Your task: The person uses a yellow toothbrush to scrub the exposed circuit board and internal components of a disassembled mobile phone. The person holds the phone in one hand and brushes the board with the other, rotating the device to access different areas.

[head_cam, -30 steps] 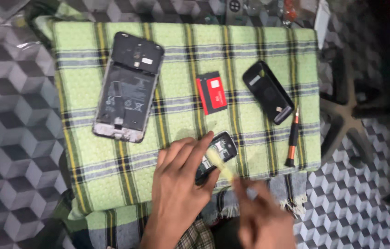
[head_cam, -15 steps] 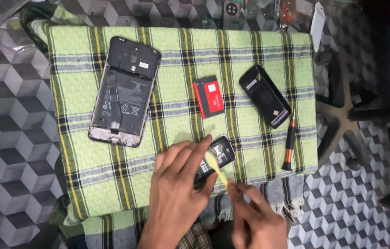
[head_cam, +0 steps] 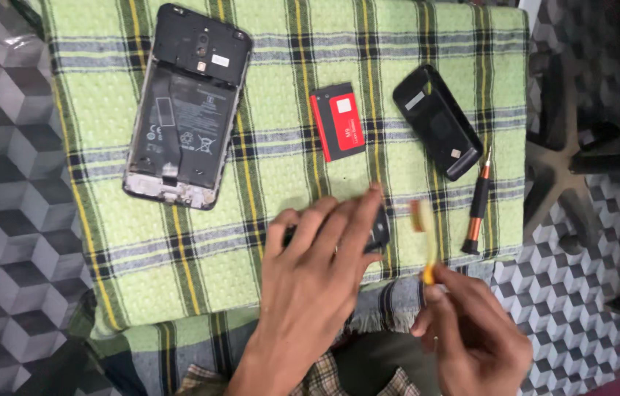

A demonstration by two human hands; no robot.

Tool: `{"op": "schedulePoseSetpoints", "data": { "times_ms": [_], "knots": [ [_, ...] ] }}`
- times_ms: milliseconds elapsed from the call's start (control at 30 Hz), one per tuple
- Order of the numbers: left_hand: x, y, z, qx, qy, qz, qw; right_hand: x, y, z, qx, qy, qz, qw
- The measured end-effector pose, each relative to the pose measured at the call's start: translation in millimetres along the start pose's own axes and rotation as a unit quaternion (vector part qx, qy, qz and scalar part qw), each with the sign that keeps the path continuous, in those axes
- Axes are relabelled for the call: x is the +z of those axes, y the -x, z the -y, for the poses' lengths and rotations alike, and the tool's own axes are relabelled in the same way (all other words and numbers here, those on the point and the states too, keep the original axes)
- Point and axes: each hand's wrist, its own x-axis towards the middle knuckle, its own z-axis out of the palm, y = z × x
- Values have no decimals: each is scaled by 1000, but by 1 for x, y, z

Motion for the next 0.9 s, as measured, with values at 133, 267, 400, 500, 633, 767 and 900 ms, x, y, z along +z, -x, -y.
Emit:
{"op": "schedulePoseSetpoints", "data": {
  "times_ms": [133,267,400,500,633,767,900],
  "knots": [
    [0,1,3,77,-15,-17,997,-22,3,-16,-28,32,23,999],
    [-2,6,9,80,48,-7,996,-22,27,-28,-23,55,29,998],
    [-5,5,10,77,83,4,994,-18,43,-53,-102,151,22,983],
    [-7,5,9,79,77,-4,994,-19,46,-74,-147,170,29,974],
    [-3,8,9,70,82,-2,994,-26,37,-77,-238,239,69,939],
    [0,9,10,86,31,-9,996,-13,26,-32,-233,233,58,942],
    [2,7,8,99,-30,-9,995,17,11,22,30,171,-18,985]
  ]
}}
